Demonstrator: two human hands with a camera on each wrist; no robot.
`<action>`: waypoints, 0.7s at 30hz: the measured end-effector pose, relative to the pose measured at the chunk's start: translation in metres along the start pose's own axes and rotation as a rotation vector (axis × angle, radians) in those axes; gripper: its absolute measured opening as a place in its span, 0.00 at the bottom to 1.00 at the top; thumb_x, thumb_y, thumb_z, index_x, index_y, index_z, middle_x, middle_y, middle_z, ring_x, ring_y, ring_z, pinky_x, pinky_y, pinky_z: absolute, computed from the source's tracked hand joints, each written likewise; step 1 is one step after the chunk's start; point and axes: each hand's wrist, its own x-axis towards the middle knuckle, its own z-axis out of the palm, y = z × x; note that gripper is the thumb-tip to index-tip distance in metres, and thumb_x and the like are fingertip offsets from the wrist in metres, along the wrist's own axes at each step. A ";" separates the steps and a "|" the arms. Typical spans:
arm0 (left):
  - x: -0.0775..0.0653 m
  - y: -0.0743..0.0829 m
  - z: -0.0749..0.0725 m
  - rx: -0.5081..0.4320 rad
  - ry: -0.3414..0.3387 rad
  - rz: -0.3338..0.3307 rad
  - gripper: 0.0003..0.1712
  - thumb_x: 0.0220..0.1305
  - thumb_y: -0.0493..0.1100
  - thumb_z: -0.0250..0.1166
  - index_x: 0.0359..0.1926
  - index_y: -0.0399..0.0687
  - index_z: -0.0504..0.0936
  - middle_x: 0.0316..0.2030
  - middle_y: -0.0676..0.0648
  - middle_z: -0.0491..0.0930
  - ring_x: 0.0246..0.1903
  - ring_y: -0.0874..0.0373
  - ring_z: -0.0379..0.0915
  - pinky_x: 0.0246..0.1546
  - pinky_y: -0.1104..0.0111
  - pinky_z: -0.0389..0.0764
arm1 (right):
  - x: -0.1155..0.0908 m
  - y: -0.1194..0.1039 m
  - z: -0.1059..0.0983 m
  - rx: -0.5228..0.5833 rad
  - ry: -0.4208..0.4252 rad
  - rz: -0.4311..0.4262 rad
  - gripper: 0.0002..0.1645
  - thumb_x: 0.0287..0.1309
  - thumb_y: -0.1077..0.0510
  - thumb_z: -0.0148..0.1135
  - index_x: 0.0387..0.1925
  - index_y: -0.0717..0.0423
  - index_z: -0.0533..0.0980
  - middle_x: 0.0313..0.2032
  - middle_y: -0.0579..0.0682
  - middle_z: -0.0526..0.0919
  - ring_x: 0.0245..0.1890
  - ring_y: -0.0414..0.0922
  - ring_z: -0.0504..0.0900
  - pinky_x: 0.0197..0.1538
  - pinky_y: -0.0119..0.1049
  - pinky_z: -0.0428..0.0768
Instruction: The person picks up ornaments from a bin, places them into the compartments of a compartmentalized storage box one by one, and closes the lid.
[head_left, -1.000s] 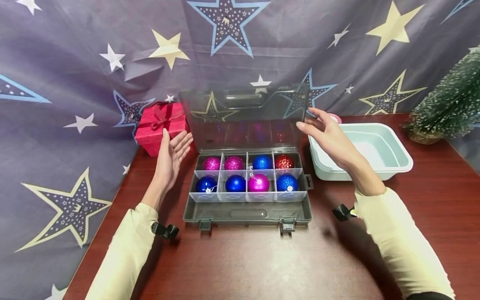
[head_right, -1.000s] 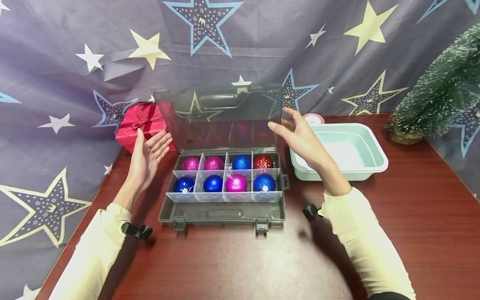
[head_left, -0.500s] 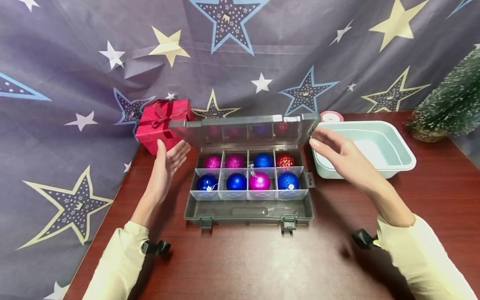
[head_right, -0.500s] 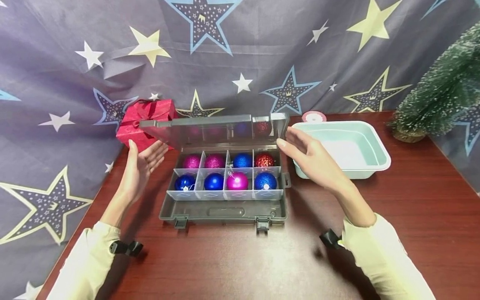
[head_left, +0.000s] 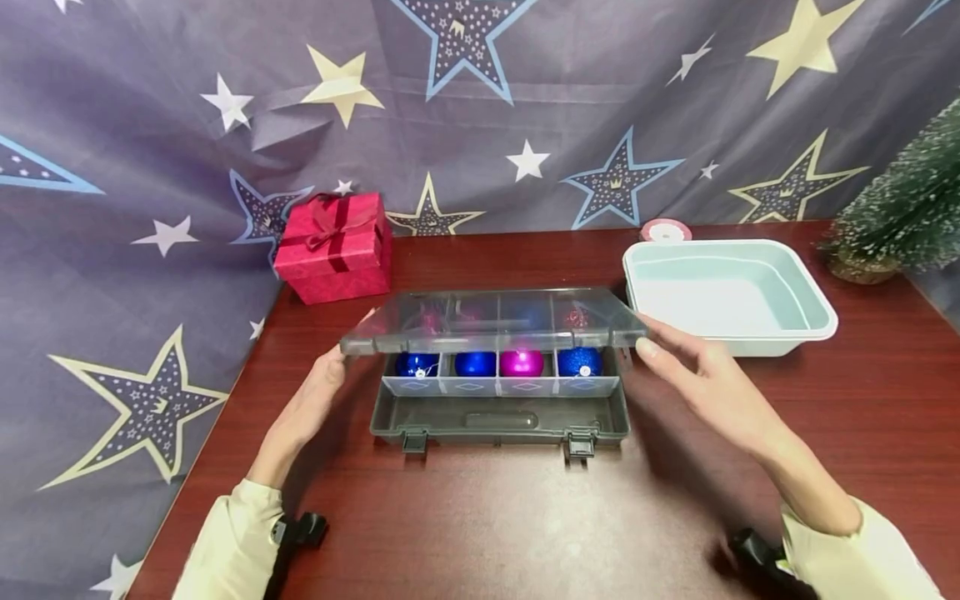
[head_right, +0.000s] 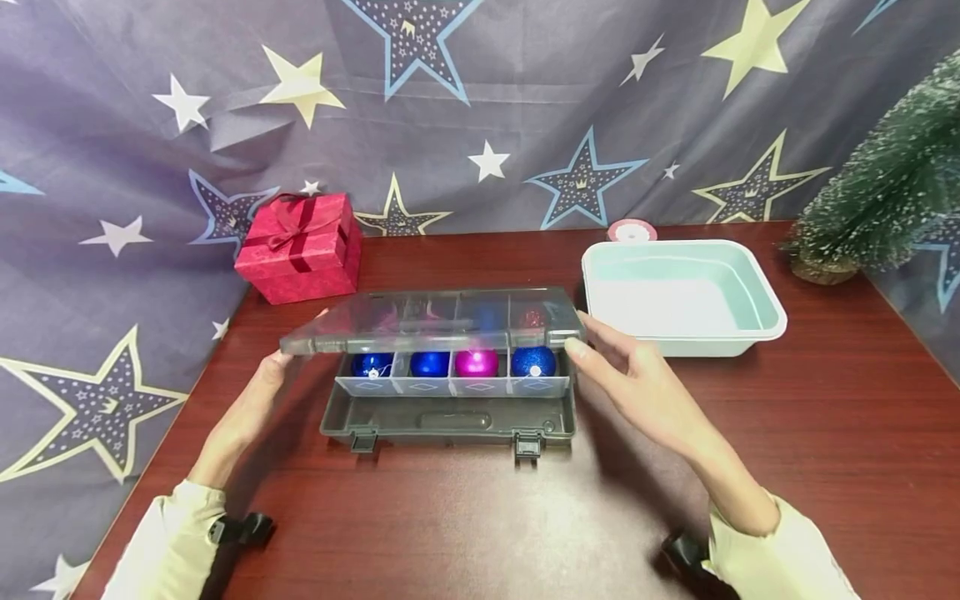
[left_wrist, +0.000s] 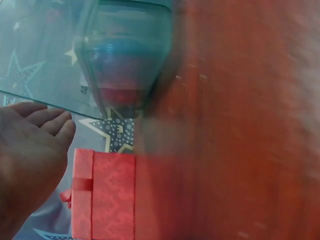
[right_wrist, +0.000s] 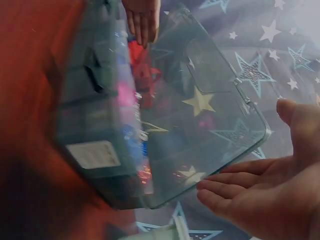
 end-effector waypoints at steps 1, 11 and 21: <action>-0.002 -0.002 -0.001 0.040 -0.015 0.010 0.48 0.80 0.69 0.41 0.78 0.30 0.58 0.76 0.51 0.62 0.73 0.63 0.57 0.73 0.74 0.53 | -0.002 0.002 0.003 0.007 0.007 -0.010 0.33 0.80 0.49 0.54 0.77 0.60 0.65 0.72 0.58 0.69 0.71 0.50 0.66 0.60 0.14 0.65; -0.016 0.001 -0.005 0.113 -0.100 -0.189 0.41 0.74 0.45 0.64 0.82 0.51 0.57 0.78 0.46 0.59 0.74 0.55 0.57 0.69 0.78 0.60 | -0.017 0.022 0.024 0.083 0.046 -0.054 0.32 0.73 0.56 0.65 0.73 0.61 0.69 0.67 0.58 0.75 0.61 0.41 0.79 0.54 0.23 0.79; -0.028 0.010 -0.004 0.326 -0.134 -0.398 0.54 0.58 0.54 0.80 0.80 0.71 0.61 0.74 0.58 0.66 0.73 0.58 0.60 0.69 0.69 0.64 | -0.028 0.045 0.034 -0.160 0.082 -0.191 0.39 0.62 0.58 0.75 0.73 0.54 0.72 0.67 0.51 0.76 0.63 0.31 0.73 0.61 0.13 0.64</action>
